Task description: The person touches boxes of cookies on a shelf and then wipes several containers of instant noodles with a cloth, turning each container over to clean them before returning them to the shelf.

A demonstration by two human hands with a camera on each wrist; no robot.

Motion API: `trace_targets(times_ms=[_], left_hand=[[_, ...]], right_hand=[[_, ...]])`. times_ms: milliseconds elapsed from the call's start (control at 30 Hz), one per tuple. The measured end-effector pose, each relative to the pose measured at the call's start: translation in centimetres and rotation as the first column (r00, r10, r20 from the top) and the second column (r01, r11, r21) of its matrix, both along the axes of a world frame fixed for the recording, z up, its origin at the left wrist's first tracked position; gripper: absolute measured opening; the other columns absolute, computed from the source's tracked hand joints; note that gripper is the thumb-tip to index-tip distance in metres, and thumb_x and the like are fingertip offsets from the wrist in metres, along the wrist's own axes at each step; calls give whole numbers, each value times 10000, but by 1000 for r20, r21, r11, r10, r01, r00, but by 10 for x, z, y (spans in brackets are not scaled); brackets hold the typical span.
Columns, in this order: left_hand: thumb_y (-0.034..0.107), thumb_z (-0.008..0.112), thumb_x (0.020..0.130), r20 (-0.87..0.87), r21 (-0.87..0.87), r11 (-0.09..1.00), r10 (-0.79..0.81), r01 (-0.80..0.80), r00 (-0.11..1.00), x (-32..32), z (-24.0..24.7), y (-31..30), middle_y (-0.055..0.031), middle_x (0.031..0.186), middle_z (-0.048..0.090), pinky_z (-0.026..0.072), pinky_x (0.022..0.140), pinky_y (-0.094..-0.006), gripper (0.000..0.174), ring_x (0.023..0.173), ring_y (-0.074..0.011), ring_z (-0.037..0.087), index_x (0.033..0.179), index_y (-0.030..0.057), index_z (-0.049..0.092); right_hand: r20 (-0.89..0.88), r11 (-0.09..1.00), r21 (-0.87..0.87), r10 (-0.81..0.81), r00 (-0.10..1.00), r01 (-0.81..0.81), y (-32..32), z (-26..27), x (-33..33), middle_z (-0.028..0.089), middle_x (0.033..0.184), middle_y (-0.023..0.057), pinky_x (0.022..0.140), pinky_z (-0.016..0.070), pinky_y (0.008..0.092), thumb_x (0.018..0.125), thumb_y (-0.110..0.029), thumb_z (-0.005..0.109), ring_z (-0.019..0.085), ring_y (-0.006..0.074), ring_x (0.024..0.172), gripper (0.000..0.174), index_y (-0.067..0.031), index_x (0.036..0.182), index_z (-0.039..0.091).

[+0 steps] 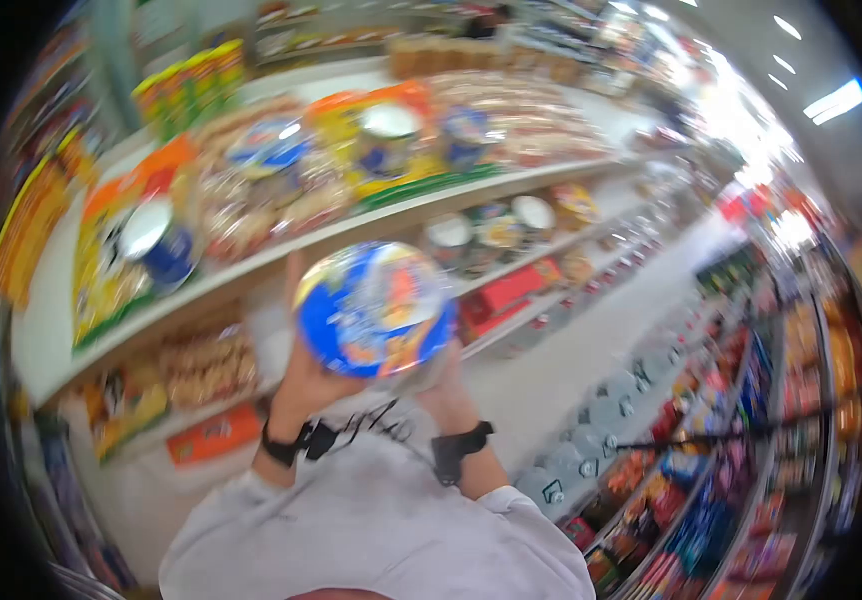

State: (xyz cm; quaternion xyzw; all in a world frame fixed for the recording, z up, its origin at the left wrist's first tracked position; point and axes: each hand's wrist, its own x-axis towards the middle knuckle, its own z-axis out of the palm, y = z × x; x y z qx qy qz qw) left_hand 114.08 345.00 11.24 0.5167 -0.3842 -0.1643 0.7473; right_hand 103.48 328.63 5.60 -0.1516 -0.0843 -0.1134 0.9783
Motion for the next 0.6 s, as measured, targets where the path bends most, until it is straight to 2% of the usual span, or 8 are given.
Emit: trace_targets(times_ms=[33, 100, 167, 300, 333, 367, 500, 600], left_hand=[[323, 965, 578, -107, -53, 998, -38, 32, 994, 0, 13, 0, -172, 1519, 321, 349, 1143, -426, 1337, 1407, -267, 359, 1562, 39, 106], [334, 951, 598, 172, 0, 980, 197, -200, 965, 9, 9, 9, -205, 1485, 360, 302, 1162, -428, 1327, 1408, -281, 359, 1564, 32, 93], [297, 961, 578, 179, 92, 956, 260, -279, 949, 4, 21, 22, -181, 1485, 378, 271, 1172, -415, 1346, 1400, -258, 364, 1566, 29, 87], [285, 940, 616, 1, 32, 980, 198, -198, 980, 17, 11, 22, -205, 1418, 440, 267, 1175, -423, 1272, 1377, -281, 400, 1547, 9, 118], [267, 941, 622, 100, 80, 975, 197, -205, 975, 16, 10, 24, -189, 1417, 442, 310, 1156, -412, 1229, 1359, -258, 420, 1531, 18, 153], [258, 943, 622, 37, 41, 979, 199, -200, 979, 11, 11, 23, -183, 1418, 442, 325, 1147, -404, 1220, 1354, -251, 424, 1528, 20, 161], [227, 963, 596, -60, -47, 971, 232, -235, 971, -2, 18, 13, -147, 1426, 444, 382, 1111, -372, 1221, 1337, -224, 439, 1520, 28, 190], [243, 974, 576, -42, -44, 981, 188, -189, 981, -2, 20, 14, -138, 1424, 449, 389, 1107, -369, 1239, 1321, -219, 456, 1520, 30, 200]], right_hand=[[-122, 997, -43, -71, 990, 66, 1, -2, 2, 542, 1380, 113, 1053, 456, 413, 1046, -447, 398, 547, 257, 1248, 541, -70, 1433, 431], [-324, 971, -190, -200, 925, 143, 4, -2, 7, 546, 1368, 112, 1052, 454, 414, 1044, -439, 403, 553, 254, 1235, 532, -71, 1428, 431], [-414, 931, -323, -300, 860, 170, 6, 2, 11, 549, 1357, 110, 1051, 451, 414, 1041, -431, 407, 558, 252, 1221, 524, -73, 1423, 431], [-340, 795, -565, -468, 816, 220, 3, -3, 22, 549, 1343, 110, 1057, 437, 419, 1037, -419, 409, 555, 258, 1215, 509, -74, 1411, 434], [-280, 741, -624, -506, 816, 246, 2, -7, 25, 544, 1346, 112, 1063, 428, 423, 1037, -418, 404, 545, 269, 1228, 507, -74, 1407, 436], [-216, 683, -677, -539, 814, 273, 0, -13, 28, 539, 1350, 114, 1069, 418, 426, 1037, -417, 399, 534, 279, 1242, 505, -73, 1404, 439], [-126, 846, -510, -250, 960, 153, -17, -24, 30, 538, 1353, 120, 1047, 444, 465, 1045, -392, 356, 540, 284, 1237, 502, -41, 1394, 434], [-319, 816, -556, -383, 867, 156, -10, -25, 41, 549, 1346, 118, 1015, 478, 441, 1037, -391, 395, 567, 280, 1204, 513, -33, 1404, 428]])
